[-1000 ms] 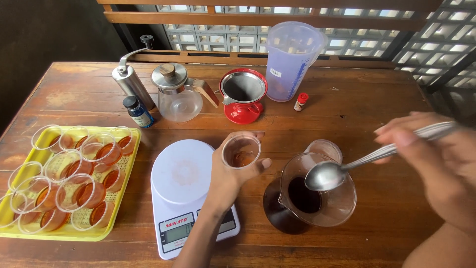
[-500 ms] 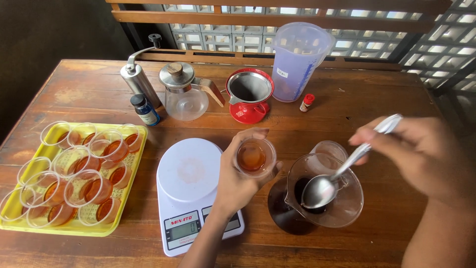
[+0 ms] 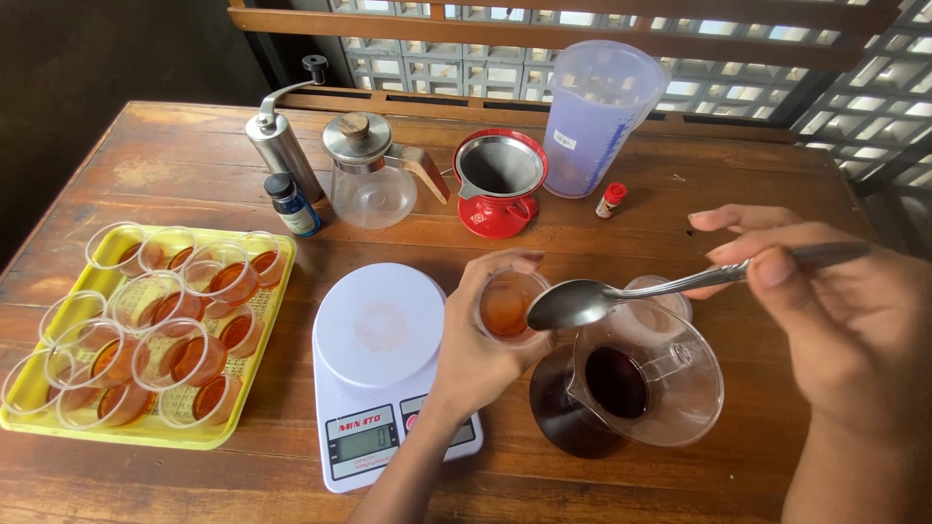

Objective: Mixing and stirring liquids in a pitcher using a spoon and a small cup.

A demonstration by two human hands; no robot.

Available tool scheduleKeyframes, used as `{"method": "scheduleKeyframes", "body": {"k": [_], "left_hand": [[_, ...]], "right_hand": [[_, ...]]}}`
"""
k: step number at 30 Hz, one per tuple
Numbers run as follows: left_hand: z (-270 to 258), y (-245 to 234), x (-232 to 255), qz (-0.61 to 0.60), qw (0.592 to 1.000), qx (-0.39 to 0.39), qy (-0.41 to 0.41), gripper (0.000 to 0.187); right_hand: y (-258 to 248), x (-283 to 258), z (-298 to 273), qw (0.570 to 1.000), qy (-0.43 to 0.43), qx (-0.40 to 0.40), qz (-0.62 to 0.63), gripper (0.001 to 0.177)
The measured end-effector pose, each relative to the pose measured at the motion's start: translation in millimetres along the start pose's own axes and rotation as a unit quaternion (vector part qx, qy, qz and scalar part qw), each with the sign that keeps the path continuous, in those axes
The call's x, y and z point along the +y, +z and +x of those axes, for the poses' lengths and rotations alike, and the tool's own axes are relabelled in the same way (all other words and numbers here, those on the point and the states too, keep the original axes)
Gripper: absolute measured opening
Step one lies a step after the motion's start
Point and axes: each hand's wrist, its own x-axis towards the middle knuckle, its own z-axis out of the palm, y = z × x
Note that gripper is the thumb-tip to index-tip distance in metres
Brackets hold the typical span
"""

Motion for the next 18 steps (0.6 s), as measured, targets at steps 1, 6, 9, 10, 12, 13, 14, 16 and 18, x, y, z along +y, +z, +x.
{"method": "scheduleKeyframes", "body": {"k": [1,6,9,10,12,13,14,16,18], "left_hand": [[0.3,-0.4,1.8,0.001,1.000,0.001,-0.001,0.047],[1.2,-0.6,7.4,-0.006,1.000,-0.003,-0.001,0.042],[0.9,-0.4,5.6,-0.010,1.000,0.000,0.014,0.040],[1.5,-0.1,3.9,-0.010,1.000,0.001,0.014,0.040],[1.4,-0.1,0.7,-0.006,1.000,0.006,0.026,0.044],[0.7,-1.2,0.6,-0.005,1.000,0.007,0.025,0.044],[0.5,-1.5,0.5,-0.006,1.000,0.004,0.013,0.046],[0.4,-2.1,0.4,-0.007,1.000,0.001,-0.001,0.049],[0.9,-2.6,0.6,0.000,1.000,-0.003,-0.007,0.047]], "right_hand": [[5.8,-3.1,0.0,1.000,0.000,-0.001,0.001,0.019],[27.7,-17.7,7.2,0.972,-0.165,-0.096,-0.139,0.019],[30.3,-18.9,6.7,0.956,-0.207,-0.101,-0.183,0.022],[28.0,-18.3,5.4,0.956,-0.208,-0.101,-0.183,0.022],[23.9,-17.1,1.8,0.972,-0.169,-0.062,-0.148,0.019],[22.1,-16.7,-1.1,0.973,-0.169,-0.062,-0.147,0.019],[19.7,-16.3,-3.7,0.988,-0.104,-0.017,-0.115,0.023],[6.1,-3.5,-7.3,0.995,-0.037,0.028,-0.084,0.027],[-16.3,21.0,-9.1,0.995,-0.013,0.034,-0.094,0.031]]}}
